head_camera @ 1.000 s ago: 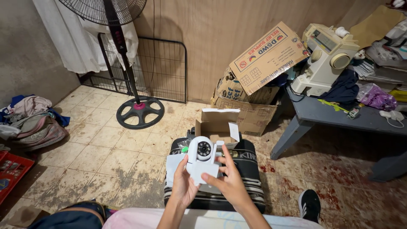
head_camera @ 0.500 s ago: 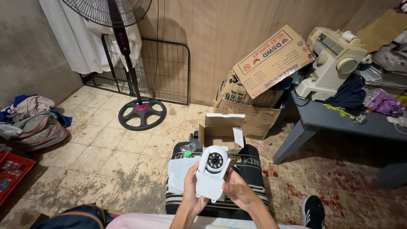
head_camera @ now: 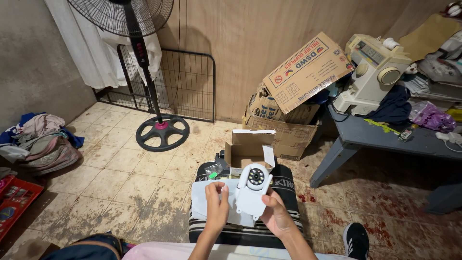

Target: The person removes a white dome-shaped device from a box, wraps it in a white cloth, and places it back into the box along with small accessories. The person then closes the box and picks up a roll of tape and scissors.

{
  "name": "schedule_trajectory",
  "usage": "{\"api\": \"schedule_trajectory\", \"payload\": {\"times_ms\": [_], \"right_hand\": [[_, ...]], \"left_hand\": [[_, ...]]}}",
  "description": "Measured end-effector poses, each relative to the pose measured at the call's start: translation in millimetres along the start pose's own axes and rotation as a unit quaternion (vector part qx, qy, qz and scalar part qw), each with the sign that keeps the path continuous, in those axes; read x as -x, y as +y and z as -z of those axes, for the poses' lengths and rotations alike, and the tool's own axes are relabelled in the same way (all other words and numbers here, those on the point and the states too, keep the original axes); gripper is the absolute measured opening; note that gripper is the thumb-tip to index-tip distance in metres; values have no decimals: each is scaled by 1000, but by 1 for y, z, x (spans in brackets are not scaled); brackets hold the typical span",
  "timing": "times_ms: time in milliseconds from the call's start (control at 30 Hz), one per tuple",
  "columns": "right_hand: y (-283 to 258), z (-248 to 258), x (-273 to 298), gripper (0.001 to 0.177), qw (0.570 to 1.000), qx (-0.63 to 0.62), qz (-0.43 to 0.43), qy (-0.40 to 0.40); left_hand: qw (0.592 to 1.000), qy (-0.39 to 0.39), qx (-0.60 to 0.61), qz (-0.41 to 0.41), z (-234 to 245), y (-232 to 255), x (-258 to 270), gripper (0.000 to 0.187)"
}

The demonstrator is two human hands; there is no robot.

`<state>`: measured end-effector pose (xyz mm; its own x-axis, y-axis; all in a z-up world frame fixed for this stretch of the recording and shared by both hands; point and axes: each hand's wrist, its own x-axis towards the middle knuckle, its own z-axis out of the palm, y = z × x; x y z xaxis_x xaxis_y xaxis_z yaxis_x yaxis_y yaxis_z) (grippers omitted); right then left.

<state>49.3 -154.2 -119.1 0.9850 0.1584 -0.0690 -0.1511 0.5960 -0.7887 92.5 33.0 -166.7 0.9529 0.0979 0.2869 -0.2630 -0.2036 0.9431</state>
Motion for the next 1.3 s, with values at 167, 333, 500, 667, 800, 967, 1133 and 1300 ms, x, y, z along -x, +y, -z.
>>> {"api": "schedule_trajectory", "payload": {"times_ms": [167, 333, 500, 667, 800, 967, 1133, 1300], "right_hand": [[-8, 24, 1, 94, 998, -46, 43, 7], [-9, 30, 4, 95, 995, -79, 51, 17], [-10, 27, 7, 97, 993, -101, 52, 40], [-13, 29, 11, 96, 992, -104, 60, 34], [-13, 24, 11, 94, 991, -116, 56, 34], [-16, 8, 9, 95, 991, -129, 36, -8], [-27, -11, 8, 95, 994, -92, 37, -38], [-33, -21, 9, 94, 991, -124, 15, -43]], "left_hand": [[932, -60, -294, -201, 8, 14, 32, 44], [928, -78, -338, -139, -17, 40, 53, 59], [928, -71, -364, -45, -38, 34, 52, 55], [952, -7, -303, -37, -47, -2, 50, 29], [986, 51, -162, 5, -45, -17, 44, 17], [995, 40, -88, 29, -26, 5, 32, 16], [996, 11, -93, 5, -2, 53, 26, 12], [999, 11, -40, 8, 12, 93, 19, 15]]}}
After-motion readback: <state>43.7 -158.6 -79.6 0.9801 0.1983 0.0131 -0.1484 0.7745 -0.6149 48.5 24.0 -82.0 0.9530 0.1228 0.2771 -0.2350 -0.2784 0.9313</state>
